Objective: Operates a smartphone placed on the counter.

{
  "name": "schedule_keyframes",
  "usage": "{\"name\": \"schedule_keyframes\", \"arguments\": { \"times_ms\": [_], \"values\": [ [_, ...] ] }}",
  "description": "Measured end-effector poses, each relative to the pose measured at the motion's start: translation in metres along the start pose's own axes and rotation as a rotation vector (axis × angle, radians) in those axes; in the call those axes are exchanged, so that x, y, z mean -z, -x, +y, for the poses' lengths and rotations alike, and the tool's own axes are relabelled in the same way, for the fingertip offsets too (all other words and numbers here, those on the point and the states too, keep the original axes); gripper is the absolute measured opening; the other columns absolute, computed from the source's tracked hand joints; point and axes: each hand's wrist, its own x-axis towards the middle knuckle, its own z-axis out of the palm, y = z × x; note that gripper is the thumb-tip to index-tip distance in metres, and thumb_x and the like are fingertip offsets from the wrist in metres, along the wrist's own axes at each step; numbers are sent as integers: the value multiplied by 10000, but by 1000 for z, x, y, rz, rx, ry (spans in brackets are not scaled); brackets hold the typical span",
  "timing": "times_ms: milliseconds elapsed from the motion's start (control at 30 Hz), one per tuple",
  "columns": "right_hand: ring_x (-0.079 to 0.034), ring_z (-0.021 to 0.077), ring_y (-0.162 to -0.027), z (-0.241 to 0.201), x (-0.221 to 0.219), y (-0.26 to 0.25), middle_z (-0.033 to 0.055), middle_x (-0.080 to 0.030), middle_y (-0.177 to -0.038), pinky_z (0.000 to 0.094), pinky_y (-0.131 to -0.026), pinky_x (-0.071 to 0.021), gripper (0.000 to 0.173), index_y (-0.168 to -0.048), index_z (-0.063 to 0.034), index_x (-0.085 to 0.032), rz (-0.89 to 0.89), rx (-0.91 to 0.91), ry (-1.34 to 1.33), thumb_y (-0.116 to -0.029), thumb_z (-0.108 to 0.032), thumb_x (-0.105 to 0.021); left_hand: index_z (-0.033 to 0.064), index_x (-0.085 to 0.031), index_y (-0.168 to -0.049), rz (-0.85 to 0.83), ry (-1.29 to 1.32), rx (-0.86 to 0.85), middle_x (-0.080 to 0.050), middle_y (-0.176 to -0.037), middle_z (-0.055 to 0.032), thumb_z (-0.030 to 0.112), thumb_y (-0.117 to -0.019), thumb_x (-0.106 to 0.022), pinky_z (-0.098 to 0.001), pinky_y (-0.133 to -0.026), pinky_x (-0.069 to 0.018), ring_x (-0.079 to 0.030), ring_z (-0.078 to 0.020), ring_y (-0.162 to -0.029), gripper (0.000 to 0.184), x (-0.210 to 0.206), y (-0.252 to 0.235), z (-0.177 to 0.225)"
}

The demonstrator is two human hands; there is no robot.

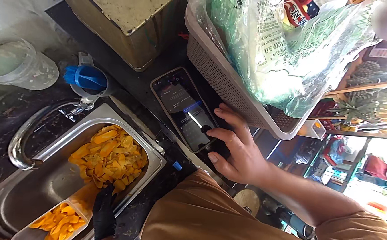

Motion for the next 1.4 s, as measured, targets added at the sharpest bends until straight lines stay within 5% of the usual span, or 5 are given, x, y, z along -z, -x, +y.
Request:
{"name": "schedule_keyframes", "arguments": {
  "times_ms": [133,533,733,1167,1400],
  "values": [
    [-342,358,-1508,0,-1,-1,199,-485,-1519,501,-1195,-388,366,-1239,-115,-646,3,-15,17,-1015,-385,-542,16,-557,-1365,4,12,13,-583,-1402,-120,309,-994,-571,-423,-1004,-506,-568,-203,-1251,473,-1,0,1],
    [-252,430,-1525,-4,-3,-6,200,-406,-1582,578,-1158,-373,411,-1350,-336,-647,-99,2,121,-1019,-528,-497,25,-568,-1356,1,18,-4,-598,-1386,-109,310,-1000,-561,-401,-992,-516,-578,-182,-1240,456,1,0,-1],
    [-316,361,-1520,-4,-3,-6,199,-435,-1562,511,-1196,-382,507,-1414,-151,-591,-39,-53,82,-1010,-453,-538,22,-562,-1365,0,28,-12,-593,-1394,-114,317,-993,-567,-406,-993,-521,-578,-187,-1248,475,1,-2,-4],
    [-314,365,-1520,0,-1,-2,191,-481,-1523,510,-1206,-367,332,-1172,-121,-661,-13,-12,2,-1013,-390,-548,18,-561,-1364,8,-3,-6,-582,-1398,-119,345,-998,-571,-421,-1010,-503,-561,-199,-1259,491,-1,2,3],
    [-321,362,-1517,-1,-2,-3,197,-484,-1523,503,-1208,-370,358,-1212,-111,-675,-16,-32,12,-1012,-382,-551,25,-558,-1371,5,7,-5,-580,-1409,-117,328,-997,-572,-423,-1020,-501,-561,-201,-1269,482,0,0,0]
  ]
}}
